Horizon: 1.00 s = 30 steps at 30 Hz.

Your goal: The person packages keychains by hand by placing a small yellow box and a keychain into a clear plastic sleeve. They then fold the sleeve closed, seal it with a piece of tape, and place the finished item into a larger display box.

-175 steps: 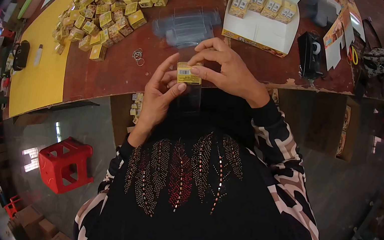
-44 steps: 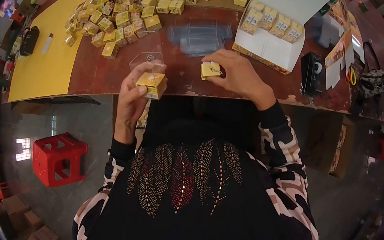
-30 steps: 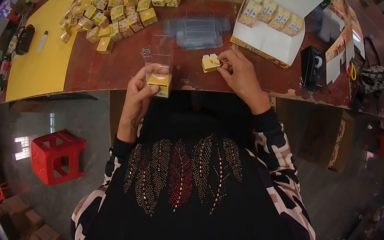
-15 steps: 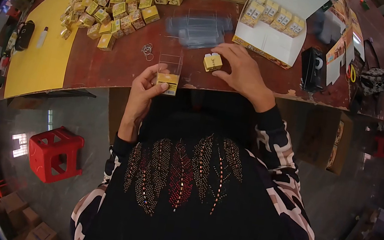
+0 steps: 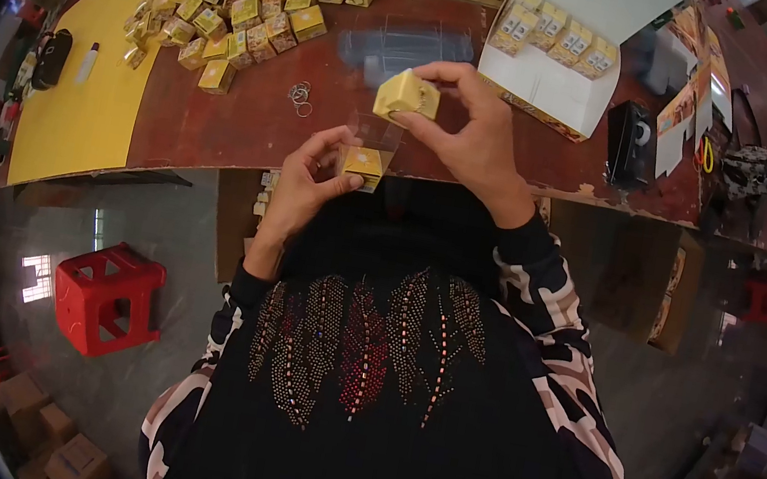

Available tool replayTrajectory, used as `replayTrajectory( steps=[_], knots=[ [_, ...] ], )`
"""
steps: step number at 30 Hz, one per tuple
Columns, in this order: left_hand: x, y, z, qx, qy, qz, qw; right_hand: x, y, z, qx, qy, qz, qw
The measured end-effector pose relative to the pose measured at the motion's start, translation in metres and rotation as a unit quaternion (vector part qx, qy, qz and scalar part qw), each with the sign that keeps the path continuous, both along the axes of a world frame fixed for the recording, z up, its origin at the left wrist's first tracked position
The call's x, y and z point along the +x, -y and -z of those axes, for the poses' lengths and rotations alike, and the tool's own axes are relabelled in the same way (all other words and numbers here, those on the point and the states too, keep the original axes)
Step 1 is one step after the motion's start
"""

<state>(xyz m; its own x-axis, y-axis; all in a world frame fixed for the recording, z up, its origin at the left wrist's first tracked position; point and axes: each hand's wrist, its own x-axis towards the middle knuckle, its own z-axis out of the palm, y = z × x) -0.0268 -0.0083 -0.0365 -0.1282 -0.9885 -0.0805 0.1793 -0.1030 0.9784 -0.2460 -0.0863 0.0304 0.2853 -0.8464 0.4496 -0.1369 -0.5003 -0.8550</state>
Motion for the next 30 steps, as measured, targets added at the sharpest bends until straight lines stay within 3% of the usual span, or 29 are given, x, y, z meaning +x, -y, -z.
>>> replayTrajectory(
  steps=[2,4,8,11,15,16,19,23,28,30],
  knots=[
    [-0.007,-0.002,-0.005,-0.029,-0.035,0.003,0.999,0.002,0.001,0.001,-0.017,-0.022,-0.001,1.000],
    [-0.010,-0.004,-0.008,-0.030,-0.037,0.001,0.999,0.004,0.000,-0.001,-0.071,-0.167,-0.007,0.983],
    [-0.013,-0.009,-0.006,-0.036,-0.032,0.000,0.999,0.003,0.001,0.002,-0.101,-0.210,-0.067,0.970],
    [-0.019,-0.013,-0.023,-0.037,-0.074,-0.020,0.996,0.002,-0.011,0.002,-0.051,-0.146,-0.005,0.988],
    [-0.025,-0.016,-0.020,-0.041,-0.123,-0.004,0.992,-0.004,-0.030,0.034,0.222,0.036,-0.131,0.966],
    [-0.026,-0.016,-0.019,-0.043,-0.115,0.009,0.992,-0.002,-0.036,0.040,0.228,0.094,-0.140,0.959],
    [-0.027,-0.019,-0.018,-0.034,-0.110,0.039,0.993,-0.002,-0.052,0.043,0.229,0.126,-0.121,0.958],
    [-0.028,-0.019,-0.011,-0.023,-0.129,0.056,0.990,-0.007,-0.052,0.056,0.228,0.101,-0.142,0.958],
    [-0.028,-0.015,-0.001,-0.080,-0.080,0.009,0.994,0.000,-0.056,0.058,0.139,0.045,-0.106,0.984],
    [-0.028,-0.015,-0.001,-0.098,-0.073,-0.005,0.992,0.004,-0.058,0.060,0.147,0.081,-0.105,0.980]
  ],
)
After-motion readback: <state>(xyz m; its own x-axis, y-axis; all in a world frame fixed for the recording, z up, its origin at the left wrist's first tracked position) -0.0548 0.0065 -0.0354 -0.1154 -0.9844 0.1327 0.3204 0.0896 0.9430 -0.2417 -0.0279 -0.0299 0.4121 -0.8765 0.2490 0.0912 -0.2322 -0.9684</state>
